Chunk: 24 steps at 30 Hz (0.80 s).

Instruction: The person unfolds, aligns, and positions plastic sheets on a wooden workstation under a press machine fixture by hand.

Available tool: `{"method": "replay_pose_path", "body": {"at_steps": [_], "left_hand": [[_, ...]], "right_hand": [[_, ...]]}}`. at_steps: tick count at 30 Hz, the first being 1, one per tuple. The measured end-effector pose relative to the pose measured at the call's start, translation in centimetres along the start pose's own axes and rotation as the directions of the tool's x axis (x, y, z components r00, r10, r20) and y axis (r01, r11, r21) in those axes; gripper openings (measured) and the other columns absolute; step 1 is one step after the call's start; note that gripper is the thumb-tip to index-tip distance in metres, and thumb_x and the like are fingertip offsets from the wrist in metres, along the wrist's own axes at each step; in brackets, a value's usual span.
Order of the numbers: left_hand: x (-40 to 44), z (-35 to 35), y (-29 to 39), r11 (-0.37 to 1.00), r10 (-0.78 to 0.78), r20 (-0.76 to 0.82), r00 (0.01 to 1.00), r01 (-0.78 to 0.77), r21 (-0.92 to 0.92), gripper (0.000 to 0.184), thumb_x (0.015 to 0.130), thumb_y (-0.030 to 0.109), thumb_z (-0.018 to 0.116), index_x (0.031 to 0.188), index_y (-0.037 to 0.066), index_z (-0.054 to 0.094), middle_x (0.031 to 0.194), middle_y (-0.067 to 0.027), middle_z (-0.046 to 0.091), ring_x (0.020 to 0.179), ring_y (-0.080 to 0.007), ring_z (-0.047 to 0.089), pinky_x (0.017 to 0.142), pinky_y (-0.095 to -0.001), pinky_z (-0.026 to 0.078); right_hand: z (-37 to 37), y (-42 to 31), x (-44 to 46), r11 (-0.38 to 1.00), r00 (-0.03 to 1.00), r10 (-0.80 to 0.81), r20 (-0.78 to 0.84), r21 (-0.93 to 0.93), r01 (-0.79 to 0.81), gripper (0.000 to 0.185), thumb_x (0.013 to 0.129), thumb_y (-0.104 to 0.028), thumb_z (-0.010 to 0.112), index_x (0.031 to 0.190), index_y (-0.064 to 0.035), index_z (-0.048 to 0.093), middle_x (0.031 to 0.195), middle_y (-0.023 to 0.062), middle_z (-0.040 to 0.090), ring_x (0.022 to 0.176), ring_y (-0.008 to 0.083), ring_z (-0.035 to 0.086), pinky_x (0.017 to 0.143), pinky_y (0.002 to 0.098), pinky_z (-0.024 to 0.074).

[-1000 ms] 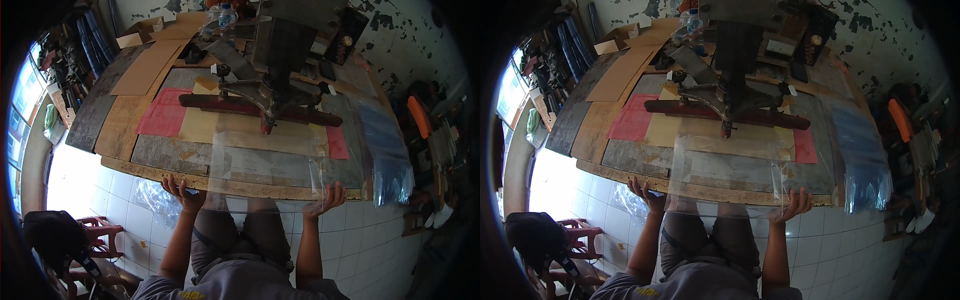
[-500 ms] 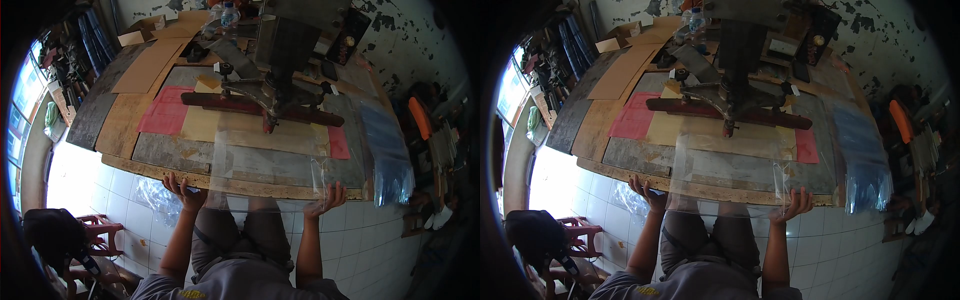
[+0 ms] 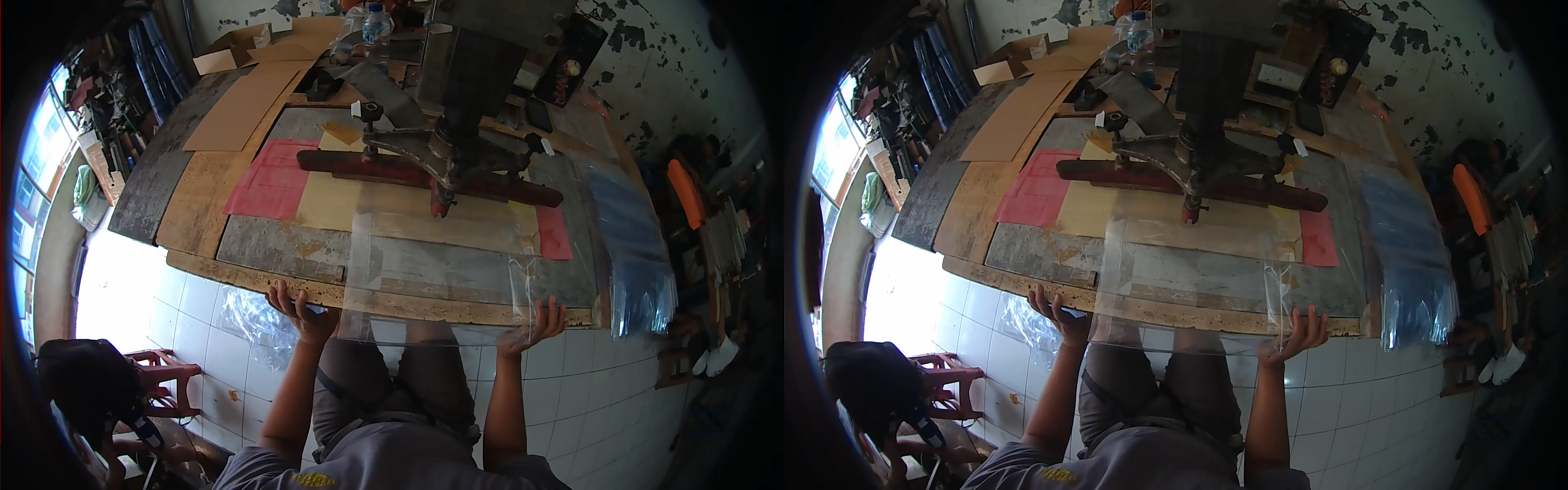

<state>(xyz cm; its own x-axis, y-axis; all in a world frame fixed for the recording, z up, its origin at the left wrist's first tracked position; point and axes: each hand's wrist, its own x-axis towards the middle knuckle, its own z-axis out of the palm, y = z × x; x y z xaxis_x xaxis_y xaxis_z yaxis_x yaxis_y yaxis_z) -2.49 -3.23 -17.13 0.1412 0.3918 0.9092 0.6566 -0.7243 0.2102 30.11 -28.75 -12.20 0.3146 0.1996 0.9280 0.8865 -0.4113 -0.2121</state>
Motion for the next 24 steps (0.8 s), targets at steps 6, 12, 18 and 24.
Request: {"method": "replay_pose_path", "body": {"at_steps": [6, 12, 18, 24], "left_hand": [[-0.06, 0.08, -0.07, 1.000, 0.004, -0.006, 1.000, -0.004, 0.006, 0.071, 0.085, 0.038, 0.074, 0.139, 0.014, 0.034, 0.153, -0.0295, 0.031, 0.146, -0.0527, 0.025, 0.116, -0.0740, 0.017], [-0.03, 0.05, -0.08, 1.000, 0.007, -0.006, 1.000, -0.007, 0.001, 0.072, 0.085, 0.038, 0.075, 0.139, 0.014, 0.035, 0.154, -0.0292, 0.031, 0.147, -0.0525, 0.024, 0.116, -0.0736, 0.017], [-0.08, 0.07, -0.09, 1.000, 0.005, -0.003, 1.000, -0.005, -0.004, 0.074, 0.084, 0.039, 0.076, 0.140, 0.014, 0.034, 0.155, -0.0288, 0.030, 0.148, -0.0517, 0.022, 0.117, -0.0728, 0.014], [-0.08, -0.01, -0.04, 1.000, 0.002, 0.001, 1.000, -0.002, -0.012, 0.076, 0.083, 0.040, 0.077, 0.140, 0.015, 0.034, 0.155, -0.0288, 0.030, 0.148, -0.0518, 0.022, 0.117, -0.0728, 0.014]], "right_hand": [[0.21, 0.06, -0.13, 0.999, 0.999, 0.026, -0.024, 0.027, -0.026, 0.059, 0.106, -0.049, 0.026, 0.126, -0.0075, 0.063, 0.140, 0.0141, 0.057, 0.144, 0.0377, 0.038, 0.120, 0.0575, 0.0185], [0.13, 0.11, -0.17, 1.000, 1.000, 0.024, -0.014, 0.002, -0.024, 0.060, 0.105, -0.050, 0.026, 0.126, -0.0075, 0.063, 0.140, 0.0139, 0.057, 0.144, 0.0371, 0.038, 0.120, 0.0571, 0.0184], [0.10, -0.07, -0.01, 1.000, 1.000, 0.023, -0.019, 0.015, -0.023, 0.061, 0.105, -0.051, 0.025, 0.126, -0.0074, 0.063, 0.140, 0.0140, 0.057, 0.144, 0.0372, 0.039, 0.120, 0.0568, 0.0182], [0.15, -0.12, 0.09, 0.999, 0.999, 0.025, -0.030, 0.036, -0.024, 0.061, 0.106, -0.050, 0.024, 0.125, -0.0071, 0.063, 0.140, 0.0143, 0.057, 0.143, 0.0376, 0.039, 0.120, 0.0568, 0.0183]]}}
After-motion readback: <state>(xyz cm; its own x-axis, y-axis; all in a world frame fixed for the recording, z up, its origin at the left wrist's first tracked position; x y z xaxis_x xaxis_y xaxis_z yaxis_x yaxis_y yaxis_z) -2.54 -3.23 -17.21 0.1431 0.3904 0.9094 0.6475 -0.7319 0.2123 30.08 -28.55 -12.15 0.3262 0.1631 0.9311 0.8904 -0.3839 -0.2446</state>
